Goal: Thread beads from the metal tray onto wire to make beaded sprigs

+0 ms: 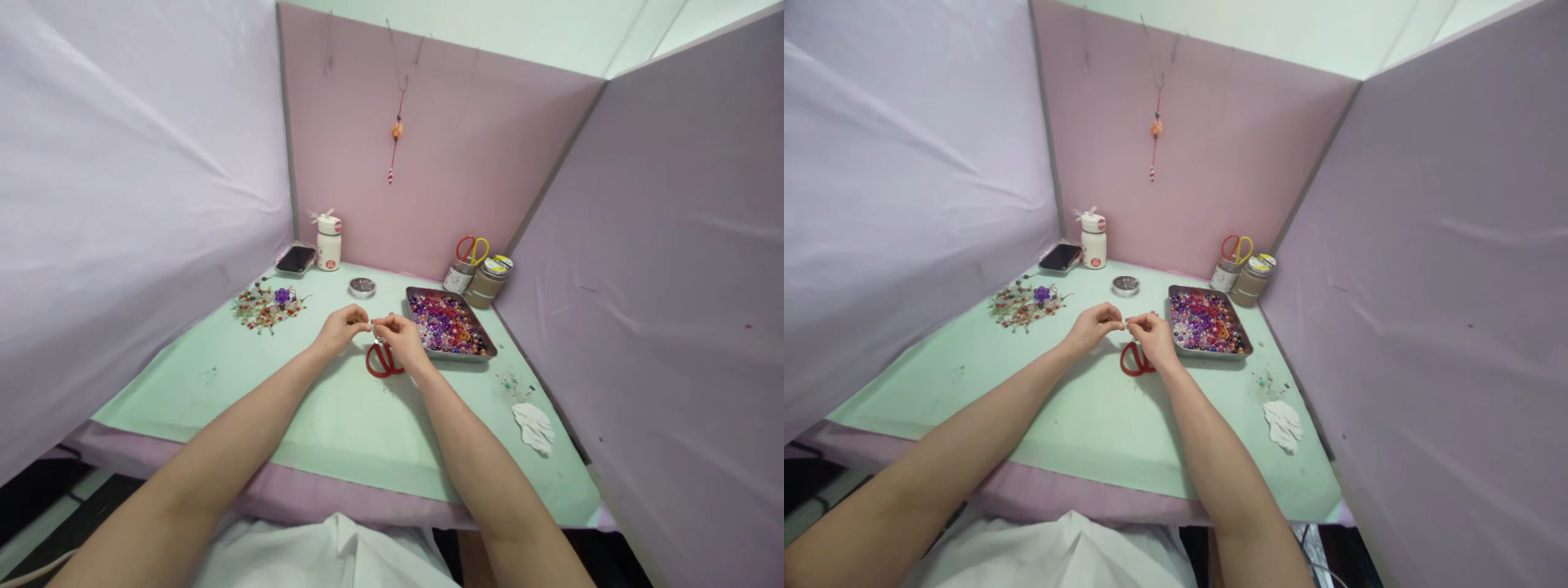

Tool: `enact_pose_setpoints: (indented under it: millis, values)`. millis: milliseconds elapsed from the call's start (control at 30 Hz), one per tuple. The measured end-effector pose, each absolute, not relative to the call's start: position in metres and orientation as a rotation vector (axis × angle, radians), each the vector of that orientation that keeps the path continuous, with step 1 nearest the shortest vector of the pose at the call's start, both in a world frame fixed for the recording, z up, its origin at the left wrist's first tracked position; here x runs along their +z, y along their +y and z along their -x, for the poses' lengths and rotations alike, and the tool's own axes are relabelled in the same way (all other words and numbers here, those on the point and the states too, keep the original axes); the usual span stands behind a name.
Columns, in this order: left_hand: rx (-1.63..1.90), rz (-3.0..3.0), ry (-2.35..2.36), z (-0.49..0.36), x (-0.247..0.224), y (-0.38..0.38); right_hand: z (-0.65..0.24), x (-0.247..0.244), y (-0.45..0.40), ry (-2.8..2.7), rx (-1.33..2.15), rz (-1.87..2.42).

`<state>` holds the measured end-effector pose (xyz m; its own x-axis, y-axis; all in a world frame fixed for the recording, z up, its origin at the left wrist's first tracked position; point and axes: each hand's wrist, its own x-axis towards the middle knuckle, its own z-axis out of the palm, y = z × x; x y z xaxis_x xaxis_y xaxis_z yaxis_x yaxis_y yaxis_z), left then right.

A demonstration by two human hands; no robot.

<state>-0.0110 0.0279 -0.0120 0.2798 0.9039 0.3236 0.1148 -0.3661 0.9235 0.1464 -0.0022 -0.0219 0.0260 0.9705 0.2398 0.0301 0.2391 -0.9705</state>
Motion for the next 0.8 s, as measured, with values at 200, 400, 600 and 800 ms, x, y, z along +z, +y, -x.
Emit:
enact_pose_setpoints:
  millis: [200, 400, 600, 800]
  values:
    - [1.139, -1.53, 0.886, 0.012, -0.011, 0.03, -0.148, -0.016, -0.005, -1.294, 1.046, 1.036]
    - [1.104, -1.516, 0.901, 0.014, -0.01, 0.028, -0.148, -0.014, -0.006, -1.298, 1.083, 0.989]
    - [1.111, -1.309, 0.841, 0.007, -0.008, 0.02, -0.148, -0.013, -0.006, -1.31, 1.021, 0.974]
    - [1.107, -1.118, 0.718, 0.001, -0.009, 0.017, -0.148, -0.009, -0.008, -1.331, 0.967, 0.967]
